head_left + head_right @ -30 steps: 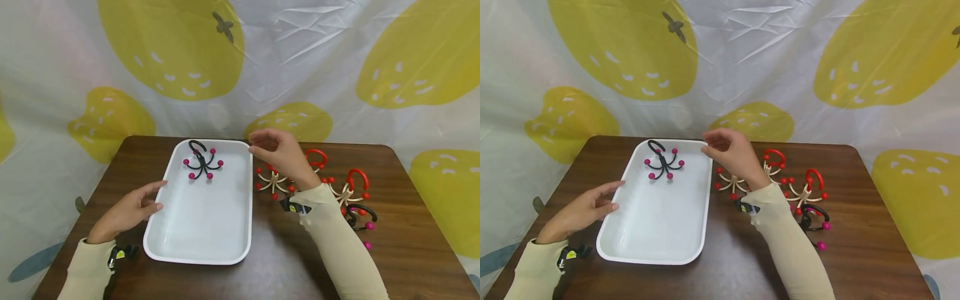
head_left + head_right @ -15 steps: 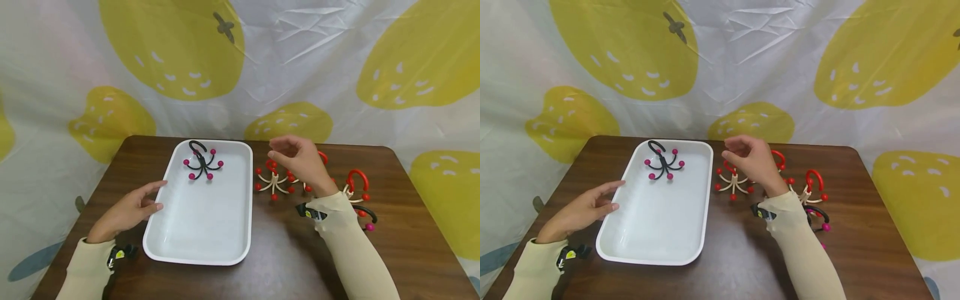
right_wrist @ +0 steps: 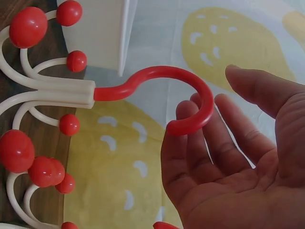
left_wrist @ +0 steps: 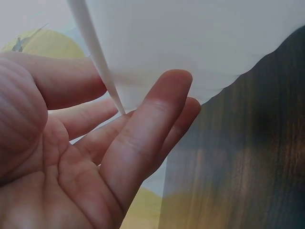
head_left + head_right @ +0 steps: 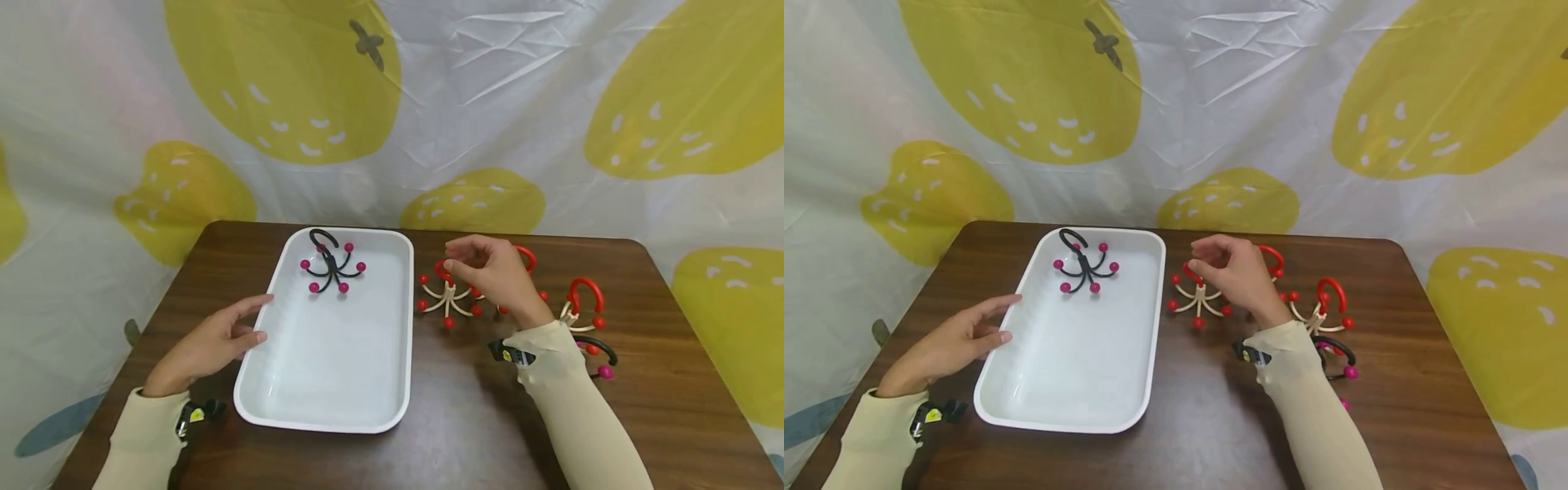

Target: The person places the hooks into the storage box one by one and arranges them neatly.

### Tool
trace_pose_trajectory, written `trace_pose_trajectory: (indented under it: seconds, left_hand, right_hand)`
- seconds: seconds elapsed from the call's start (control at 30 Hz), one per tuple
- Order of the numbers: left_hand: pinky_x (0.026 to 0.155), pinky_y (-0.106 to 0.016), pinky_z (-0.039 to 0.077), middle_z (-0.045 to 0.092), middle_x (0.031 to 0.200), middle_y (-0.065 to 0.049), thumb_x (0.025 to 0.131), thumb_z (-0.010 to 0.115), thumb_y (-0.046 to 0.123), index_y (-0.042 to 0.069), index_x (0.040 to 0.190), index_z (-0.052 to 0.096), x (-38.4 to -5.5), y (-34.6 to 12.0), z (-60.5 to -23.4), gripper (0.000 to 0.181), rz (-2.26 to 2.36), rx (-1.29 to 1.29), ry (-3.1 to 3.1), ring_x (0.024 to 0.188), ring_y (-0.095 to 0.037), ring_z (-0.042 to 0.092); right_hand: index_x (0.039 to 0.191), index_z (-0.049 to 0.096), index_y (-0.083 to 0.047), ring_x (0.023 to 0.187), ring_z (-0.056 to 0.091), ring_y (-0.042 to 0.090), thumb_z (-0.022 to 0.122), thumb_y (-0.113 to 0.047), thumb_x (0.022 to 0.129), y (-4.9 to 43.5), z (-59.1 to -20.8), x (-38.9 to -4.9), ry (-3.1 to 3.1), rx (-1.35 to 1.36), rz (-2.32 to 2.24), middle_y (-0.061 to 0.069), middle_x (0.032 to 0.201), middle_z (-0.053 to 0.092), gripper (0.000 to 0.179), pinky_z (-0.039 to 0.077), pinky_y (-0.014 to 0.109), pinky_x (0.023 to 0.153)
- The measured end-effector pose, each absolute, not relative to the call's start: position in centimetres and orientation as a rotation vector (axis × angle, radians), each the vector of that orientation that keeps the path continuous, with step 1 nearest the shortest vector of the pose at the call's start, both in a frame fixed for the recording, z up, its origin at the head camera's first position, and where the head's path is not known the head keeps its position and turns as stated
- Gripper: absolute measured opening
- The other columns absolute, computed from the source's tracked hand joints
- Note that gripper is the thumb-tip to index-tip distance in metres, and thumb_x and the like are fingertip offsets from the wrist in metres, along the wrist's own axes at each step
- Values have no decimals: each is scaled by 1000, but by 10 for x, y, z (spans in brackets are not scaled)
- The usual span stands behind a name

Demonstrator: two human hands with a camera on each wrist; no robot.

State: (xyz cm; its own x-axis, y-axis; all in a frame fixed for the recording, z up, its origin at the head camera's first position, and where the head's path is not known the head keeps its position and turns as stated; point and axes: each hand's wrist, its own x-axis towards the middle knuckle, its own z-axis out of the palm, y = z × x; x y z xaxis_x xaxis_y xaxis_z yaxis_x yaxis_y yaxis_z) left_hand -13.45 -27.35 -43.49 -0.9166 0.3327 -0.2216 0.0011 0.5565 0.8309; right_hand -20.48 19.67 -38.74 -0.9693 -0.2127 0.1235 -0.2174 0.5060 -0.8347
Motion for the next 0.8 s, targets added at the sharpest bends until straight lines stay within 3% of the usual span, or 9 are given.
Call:
trace_pose_trajectory:
  seconds: [0.3, 0.6, 0.8]
  left_hand:
    - [88, -46, 66, 50, 154, -28, 103, 69, 14, 9, 164, 36, -135, -273, -434, 69, 1301, 260, 2436, 118, -37, 71]
    - [83, -45, 67, 51, 152, -30, 103, 68, 10, 7, 163, 36, -133, -273, -434, 68, 1329, 254, 2416, 118, -40, 71]
    - [82, -46, 67, 46, 156, -31, 103, 68, 8, 7, 163, 36, -135, -272, -434, 69, 1333, 263, 2419, 120, -44, 70]
  right_hand:
    - [120, 78, -11, 93, 74, 25, 79, -16, 96, 200, -395, -205, -2741, 401, 1472, 9, 109, 81, 25, 58, 23, 71]
    - [117, 79, -14, 81, 70, 25, 79, -23, 97, 205, -400, -202, -2765, 384, 1486, 9, 100, 80, 21, 55, 24, 63]
    - [117, 80, -12, 78, 71, 15, 79, -22, 97, 206, -398, -203, -2743, 387, 1520, 12, 102, 81, 22, 57, 24, 64]
